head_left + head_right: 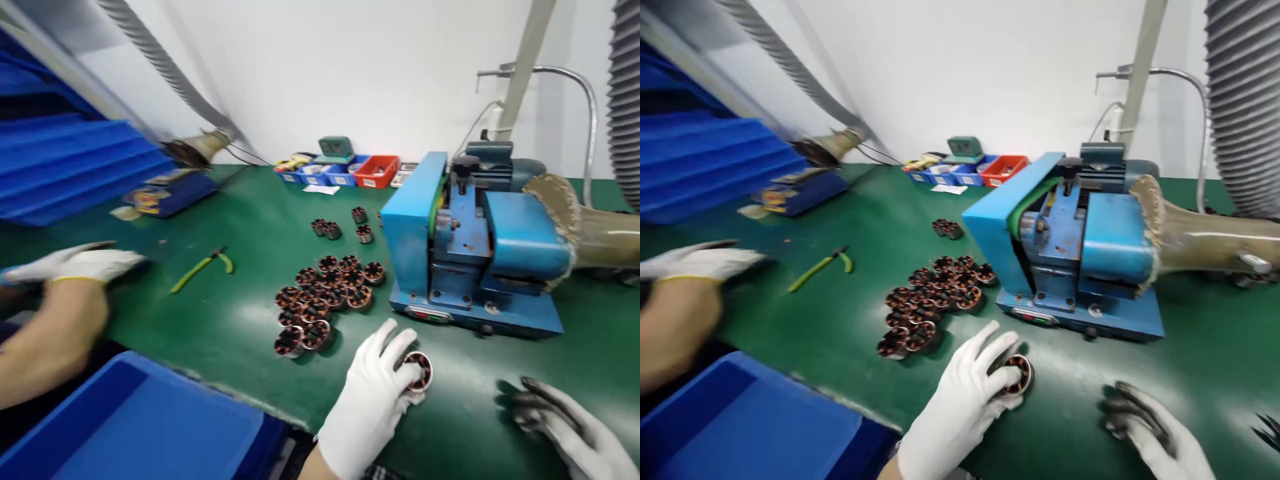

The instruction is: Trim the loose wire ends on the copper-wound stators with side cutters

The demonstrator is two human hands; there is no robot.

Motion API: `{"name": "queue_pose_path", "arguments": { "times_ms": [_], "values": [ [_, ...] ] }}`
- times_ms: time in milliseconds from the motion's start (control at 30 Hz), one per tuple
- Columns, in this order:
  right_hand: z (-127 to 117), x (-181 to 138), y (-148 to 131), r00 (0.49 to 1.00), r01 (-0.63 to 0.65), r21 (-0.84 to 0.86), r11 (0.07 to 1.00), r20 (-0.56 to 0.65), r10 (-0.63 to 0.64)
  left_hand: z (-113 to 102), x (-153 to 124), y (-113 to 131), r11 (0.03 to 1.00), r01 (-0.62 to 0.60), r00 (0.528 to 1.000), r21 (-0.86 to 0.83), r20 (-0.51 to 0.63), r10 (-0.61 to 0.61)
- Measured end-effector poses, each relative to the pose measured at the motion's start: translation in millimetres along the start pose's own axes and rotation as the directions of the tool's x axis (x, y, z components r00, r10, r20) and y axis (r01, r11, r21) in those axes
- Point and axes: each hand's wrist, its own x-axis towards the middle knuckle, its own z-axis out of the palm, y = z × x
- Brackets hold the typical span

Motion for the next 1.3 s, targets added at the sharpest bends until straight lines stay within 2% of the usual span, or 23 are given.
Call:
{"name": "queue_pose_path", "arguments": {
  "times_ms": [67, 100, 167, 267, 367, 433, 500, 567, 633, 700, 767, 800, 833, 867, 933, 967, 1033, 1133, 1300],
  "values": [
    [13.1, 0.8, -18.0, 0.99, -0.09, 0.094, 0.992, 0.114, 0.079, 8.9, -4.5, 15.6, 0.984, -0.13, 0.988, -0.122, 0.068, 0.139],
    [20.2, 2.5, -23.4, 0.987, -0.113, 0.124, 0.986, 0.125, 0.097, 13.6, -6.6, 20.6, 0.974, -0.15, 0.984, -0.172, 0.07, 0.164],
    [33.1, 6.6, -29.0, 0.978, -0.182, 0.129, 0.975, 0.131, 0.165, 23.2, -10.4, 26.3, 0.971, -0.083, 0.994, -0.226, 0.049, 0.097],
    [49.0, 12.8, -37.4, 0.96, -0.257, 0.009, 0.966, 0.122, 0.254, 36.2, -12.4, 29.6, 0.968, 0.059, 0.996, -0.243, 0.073, -0.043],
    [67.4, 20.4, -52.0, 0.989, -0.14, -0.042, 0.989, 0.036, 0.141, 46.8, -6.5, 33.2, 0.952, 0.044, 0.997, -0.304, 0.072, -0.024],
    [80.3, 25.4, -59.4, 0.996, -0.074, 0.033, 0.997, -0.05, 0.076, 52.1, -0.1, 37.4, 0.935, 0.034, 0.999, -0.354, 0.04, -0.022],
    [87.9, 28.2, -62.3, 0.988, -0.075, 0.125, 0.989, -0.126, 0.09, 55.2, 4.8, 42.5, 0.93, 0.053, 0.999, -0.364, 0.017, -0.05],
    [84.8, 27.9, -62.7, 0.977, -0.099, 0.197, 0.975, -0.164, 0.132, 55.7, 6.9, 47.4, 0.937, 0.079, 0.996, -0.34, -0.007, -0.087],
    [69.8, 25.1, -63.8, 0.965, -0.1, 0.276, 0.956, -0.209, 0.161, 54.2, 6.9, 51.2, 0.943, 0.074, 0.996, -0.324, -0.029, -0.088],
    [47.3, 21.5, -66.6, 0.932, -0.014, 0.413, 0.911, -0.325, 0.161, 51.9, 6.7, 53.4, 0.945, 0.051, 0.997, -0.323, -0.035, -0.066],
    [26.9, 18.8, -69.0, 0.86, 0.128, 0.51, 0.851, -0.485, 0.162, 49.8, 7.2, 54.5, 0.944, 0.033, 0.999, -0.33, -0.025, -0.044],
    [20.5, 18.0, -69.2, 0.835, 0.161, 0.519, 0.84, -0.525, 0.164, 49.0, 7.7, 54.6, 0.942, 0.024, 0.999, -0.335, -0.023, -0.034],
    [17.7, 17.6, -68.5, 0.842, 0.141, 0.499, 0.855, -0.514, 0.161, 48.4, 8.3, 54.6, 0.94, 0.016, 0.999, -0.342, -0.024, -0.026],
    [18.7, 17.6, -67.0, 0.877, 0.072, 0.444, 0.893, -0.455, 0.155, 48.0, 8.7, 54.4, 0.936, 0.006, 1.0, -0.352, -0.026, -0.017],
    [30.3, 19.1, -63.5, 0.955, -0.092, 0.25, 0.964, -0.252, 0.157, 47.6, 9.2, 53.4, 0.928, -0.007, 1.0, -0.371, -0.027, -0.003],
    [38.9, 20.3, -62.3, 0.976, -0.136, 0.144, 0.98, -0.149, 0.158, 47.6, 9.2, 52.7, 0.928, -0.018, 1.0, -0.373, -0.029, 0.008],
    [55.8, 22.6, -62.0, 0.991, -0.133, -0.017, 0.991, -0.021, 0.133, 47.7, 8.9, 51.3, 0.934, -0.045, 0.999, -0.356, -0.031, 0.037],
    [68.4, 19.9, -64.6, 0.997, -0.08, -0.099, 0.992, 0.003, 0.081, 47.2, 8.6, 50.9, 0.942, -0.086, 0.996, -0.326, -0.024, 0.083],
    [59.5, 3.1, -59.0, 0.992, -0.085, -0.35, 0.933, -0.113, 0.048, 42.3, 10.9, 54.7, 0.927, -0.072, 0.997, -0.369, -0.013, 0.073]
  ]
}}
